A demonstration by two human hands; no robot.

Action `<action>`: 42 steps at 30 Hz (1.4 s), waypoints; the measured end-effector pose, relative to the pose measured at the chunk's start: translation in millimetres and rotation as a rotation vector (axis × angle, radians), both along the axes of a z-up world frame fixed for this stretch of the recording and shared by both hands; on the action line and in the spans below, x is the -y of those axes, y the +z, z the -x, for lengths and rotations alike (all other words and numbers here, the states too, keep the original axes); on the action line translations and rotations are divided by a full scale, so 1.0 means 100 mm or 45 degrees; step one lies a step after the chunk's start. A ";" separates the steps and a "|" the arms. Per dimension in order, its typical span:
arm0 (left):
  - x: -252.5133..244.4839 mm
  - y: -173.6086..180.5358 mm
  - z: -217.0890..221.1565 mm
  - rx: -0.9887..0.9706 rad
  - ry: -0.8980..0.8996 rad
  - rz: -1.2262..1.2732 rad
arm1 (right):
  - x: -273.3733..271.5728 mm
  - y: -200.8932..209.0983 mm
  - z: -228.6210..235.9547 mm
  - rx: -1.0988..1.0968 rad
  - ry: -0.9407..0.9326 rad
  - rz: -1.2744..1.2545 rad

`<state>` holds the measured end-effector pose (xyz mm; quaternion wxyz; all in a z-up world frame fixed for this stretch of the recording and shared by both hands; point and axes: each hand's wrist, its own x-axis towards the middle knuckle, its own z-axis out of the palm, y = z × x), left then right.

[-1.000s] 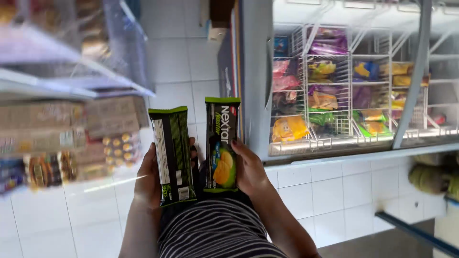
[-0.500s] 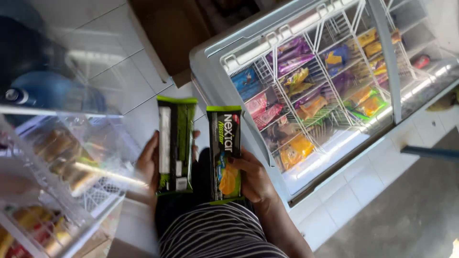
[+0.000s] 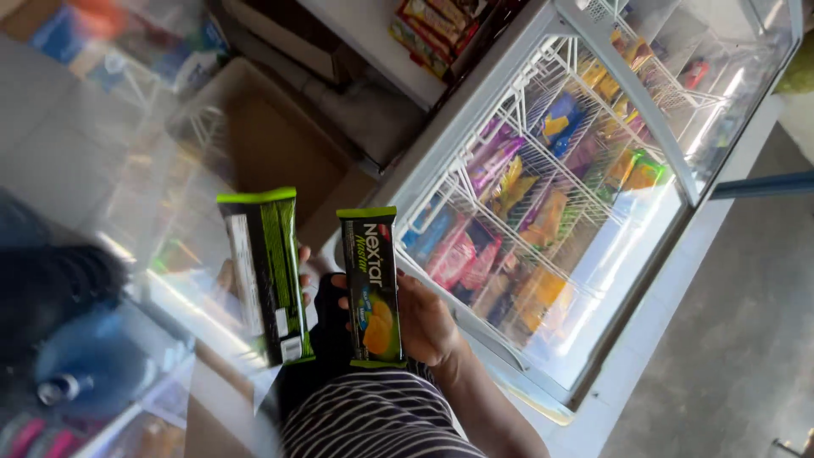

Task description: Organizing and cleaning packaged snacks in a cardboard box within a store environment.

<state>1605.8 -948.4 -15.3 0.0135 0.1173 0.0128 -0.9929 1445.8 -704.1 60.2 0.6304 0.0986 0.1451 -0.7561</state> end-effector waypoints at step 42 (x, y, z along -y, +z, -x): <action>5.76 -1.02 1.01 0.249 -0.604 0.778 | 5.54 0.00 0.09 -0.172 -0.882 -0.559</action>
